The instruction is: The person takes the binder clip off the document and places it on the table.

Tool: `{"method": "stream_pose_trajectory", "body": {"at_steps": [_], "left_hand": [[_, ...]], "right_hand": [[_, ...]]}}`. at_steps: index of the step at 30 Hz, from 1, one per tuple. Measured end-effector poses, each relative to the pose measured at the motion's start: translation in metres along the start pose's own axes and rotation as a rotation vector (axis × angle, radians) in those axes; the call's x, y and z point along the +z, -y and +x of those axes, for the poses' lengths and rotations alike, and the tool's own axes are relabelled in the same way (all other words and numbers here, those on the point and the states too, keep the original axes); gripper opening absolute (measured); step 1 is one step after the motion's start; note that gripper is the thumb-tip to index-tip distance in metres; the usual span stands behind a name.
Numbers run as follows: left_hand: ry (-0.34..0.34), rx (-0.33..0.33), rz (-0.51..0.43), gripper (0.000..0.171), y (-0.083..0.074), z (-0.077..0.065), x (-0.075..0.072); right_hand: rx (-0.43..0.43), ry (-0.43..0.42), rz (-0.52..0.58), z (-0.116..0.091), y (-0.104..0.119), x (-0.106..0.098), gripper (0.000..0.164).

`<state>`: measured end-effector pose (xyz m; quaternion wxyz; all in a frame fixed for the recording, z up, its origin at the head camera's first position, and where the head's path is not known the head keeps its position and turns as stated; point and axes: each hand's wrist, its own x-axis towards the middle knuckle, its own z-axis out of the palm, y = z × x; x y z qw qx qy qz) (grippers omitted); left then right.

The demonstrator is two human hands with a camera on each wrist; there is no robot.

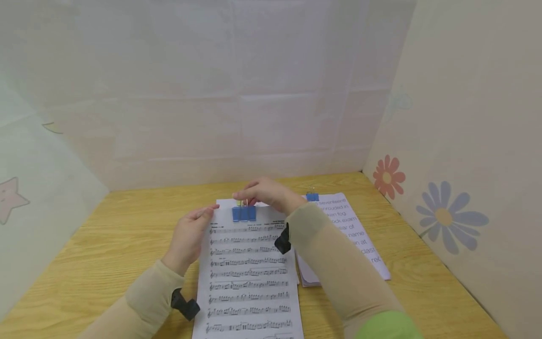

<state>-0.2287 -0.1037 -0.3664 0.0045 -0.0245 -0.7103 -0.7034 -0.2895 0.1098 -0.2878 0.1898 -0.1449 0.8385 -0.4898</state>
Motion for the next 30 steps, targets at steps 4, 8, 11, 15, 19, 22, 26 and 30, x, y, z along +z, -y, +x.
{"method": "stream_pose_trajectory", "body": {"at_steps": [4, 8, 11, 15, 19, 22, 26, 30], "left_hand": [[-0.005, -0.007, 0.001, 0.041, -0.001, -0.001, -0.001], [-0.013, -0.011, 0.008, 0.04, -0.001, -0.001, -0.001], [-0.016, -0.014, 0.009, 0.041, -0.001, -0.001, -0.001], [-0.025, -0.013, 0.0, 0.038, -0.001, -0.001, -0.001], [-0.027, -0.014, -0.003, 0.038, 0.0, -0.001, 0.0], [-0.023, -0.016, 0.002, 0.041, 0.0, -0.001, 0.0], [-0.024, -0.013, 0.004, 0.041, 0.001, -0.002, 0.0], [-0.026, -0.02, 0.015, 0.037, 0.0, -0.003, -0.001]], "right_hand": [[-0.017, -0.02, 0.007, 0.0, 0.0, 0.001, 0.029], [-0.025, -0.039, 0.015, 0.001, -0.001, 0.001, 0.032], [-0.028, -0.045, 0.022, 0.001, -0.001, 0.002, 0.037], [-0.035, -0.065, 0.019, 0.001, 0.0, 0.002, 0.036], [-0.042, -0.097, 0.03, 0.001, 0.002, 0.003, 0.032], [-0.043, -0.121, 0.054, 0.002, 0.004, 0.003, 0.03], [-0.056, -0.158, 0.08, 0.001, 0.01, 0.003, 0.029], [-0.094, -0.172, 0.084, 0.001, 0.014, 0.001, 0.028]]}}
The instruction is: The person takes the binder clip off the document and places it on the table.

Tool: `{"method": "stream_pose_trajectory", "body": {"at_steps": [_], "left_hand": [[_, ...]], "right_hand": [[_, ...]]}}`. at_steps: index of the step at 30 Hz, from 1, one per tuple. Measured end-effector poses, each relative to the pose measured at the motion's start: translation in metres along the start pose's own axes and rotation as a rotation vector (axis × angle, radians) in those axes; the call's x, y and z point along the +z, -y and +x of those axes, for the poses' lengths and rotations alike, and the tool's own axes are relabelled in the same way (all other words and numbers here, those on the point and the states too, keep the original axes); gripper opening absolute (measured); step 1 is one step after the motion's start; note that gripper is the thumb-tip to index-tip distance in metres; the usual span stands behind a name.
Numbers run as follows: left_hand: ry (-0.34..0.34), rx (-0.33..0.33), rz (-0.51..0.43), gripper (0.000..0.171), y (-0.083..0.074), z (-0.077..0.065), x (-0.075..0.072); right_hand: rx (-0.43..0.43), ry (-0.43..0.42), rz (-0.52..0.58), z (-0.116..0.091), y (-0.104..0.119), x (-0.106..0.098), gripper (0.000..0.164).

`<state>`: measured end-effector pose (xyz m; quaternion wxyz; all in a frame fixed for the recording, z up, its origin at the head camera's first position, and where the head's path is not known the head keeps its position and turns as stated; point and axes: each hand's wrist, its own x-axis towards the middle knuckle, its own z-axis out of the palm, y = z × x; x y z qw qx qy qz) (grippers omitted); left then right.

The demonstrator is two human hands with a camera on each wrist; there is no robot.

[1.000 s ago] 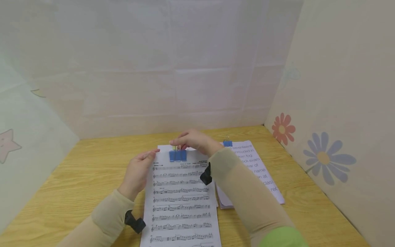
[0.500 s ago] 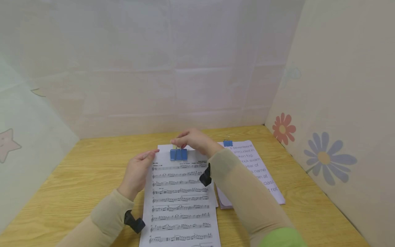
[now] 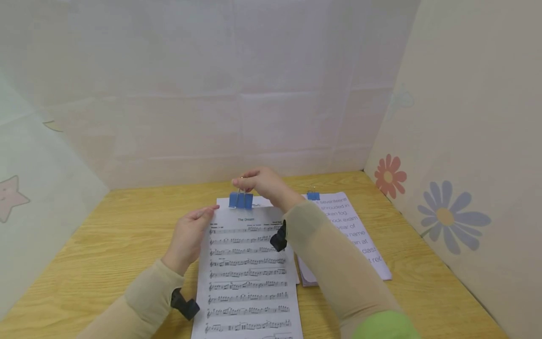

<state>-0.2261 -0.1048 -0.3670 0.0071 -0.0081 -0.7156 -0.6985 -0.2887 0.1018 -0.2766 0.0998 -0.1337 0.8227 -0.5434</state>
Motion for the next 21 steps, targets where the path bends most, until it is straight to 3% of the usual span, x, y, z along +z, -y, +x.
{"method": "stream_pose_trajectory", "body": {"at_steps": [9, 21], "left_hand": [[-0.033, 0.006, 0.115, 0.038, 0.0, 0.0, -0.012], [-0.055, -0.022, 0.076, 0.047, -0.002, 0.0, -0.045]], "right_hand": [[-0.036, 0.011, 0.054, -0.001, 0.006, -0.001, 0.024], [-0.074, 0.09, 0.06, -0.002, 0.003, 0.001, 0.029]]}}
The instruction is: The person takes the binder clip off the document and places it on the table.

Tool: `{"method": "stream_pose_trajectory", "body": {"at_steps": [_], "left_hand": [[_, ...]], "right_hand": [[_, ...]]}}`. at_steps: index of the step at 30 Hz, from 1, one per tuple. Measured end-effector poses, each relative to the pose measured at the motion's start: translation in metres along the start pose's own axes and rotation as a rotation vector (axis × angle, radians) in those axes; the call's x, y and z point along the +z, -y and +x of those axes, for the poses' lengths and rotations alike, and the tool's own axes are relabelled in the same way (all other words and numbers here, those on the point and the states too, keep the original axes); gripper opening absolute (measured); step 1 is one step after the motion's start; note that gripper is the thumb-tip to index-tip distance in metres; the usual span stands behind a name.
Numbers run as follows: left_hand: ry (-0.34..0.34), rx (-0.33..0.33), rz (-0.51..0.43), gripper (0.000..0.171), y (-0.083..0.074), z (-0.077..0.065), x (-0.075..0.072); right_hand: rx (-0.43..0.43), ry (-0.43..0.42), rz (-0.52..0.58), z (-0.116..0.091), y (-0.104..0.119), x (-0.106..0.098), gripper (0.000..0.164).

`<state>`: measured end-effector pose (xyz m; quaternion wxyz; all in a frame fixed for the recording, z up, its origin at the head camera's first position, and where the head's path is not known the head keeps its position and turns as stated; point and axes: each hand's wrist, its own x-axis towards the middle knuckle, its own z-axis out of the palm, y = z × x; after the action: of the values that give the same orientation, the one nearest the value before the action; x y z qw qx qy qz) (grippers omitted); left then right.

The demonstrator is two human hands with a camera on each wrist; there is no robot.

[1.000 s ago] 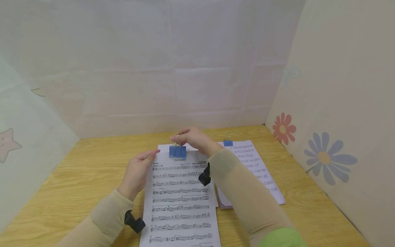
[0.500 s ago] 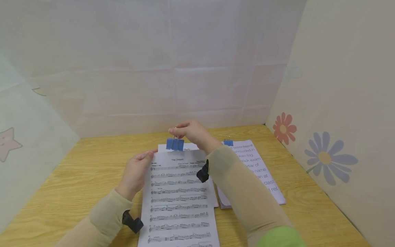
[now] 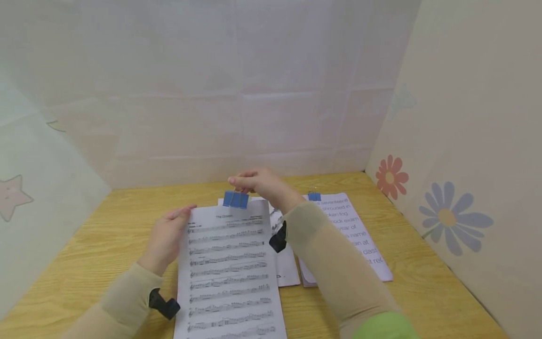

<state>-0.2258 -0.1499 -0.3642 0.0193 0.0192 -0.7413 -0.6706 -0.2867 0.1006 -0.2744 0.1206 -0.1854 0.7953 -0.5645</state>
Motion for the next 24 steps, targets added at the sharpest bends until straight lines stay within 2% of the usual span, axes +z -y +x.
{"method": "stream_pose_trajectory", "body": {"at_steps": [6, 14, 22, 24], "left_hand": [[-0.025, 0.006, 0.026, 0.054, -0.001, -0.001, -0.02], [-0.067, 0.016, 0.044, 0.061, 0.0, 0.0, -0.056], [-0.122, 0.001, 0.055, 0.059, -0.003, 0.0, -0.091], [-0.13, 0.002, 0.088, 0.061, -0.005, 0.001, -0.099]], "right_hand": [[-0.014, 0.029, 0.024, 0.0, -0.002, 0.003, 0.029], [-0.019, 0.092, 0.044, 0.003, -0.007, 0.007, 0.035], [0.003, 0.148, 0.029, 0.006, -0.014, 0.015, 0.037], [0.007, 0.158, 0.024, 0.007, -0.016, 0.018, 0.036]]}}
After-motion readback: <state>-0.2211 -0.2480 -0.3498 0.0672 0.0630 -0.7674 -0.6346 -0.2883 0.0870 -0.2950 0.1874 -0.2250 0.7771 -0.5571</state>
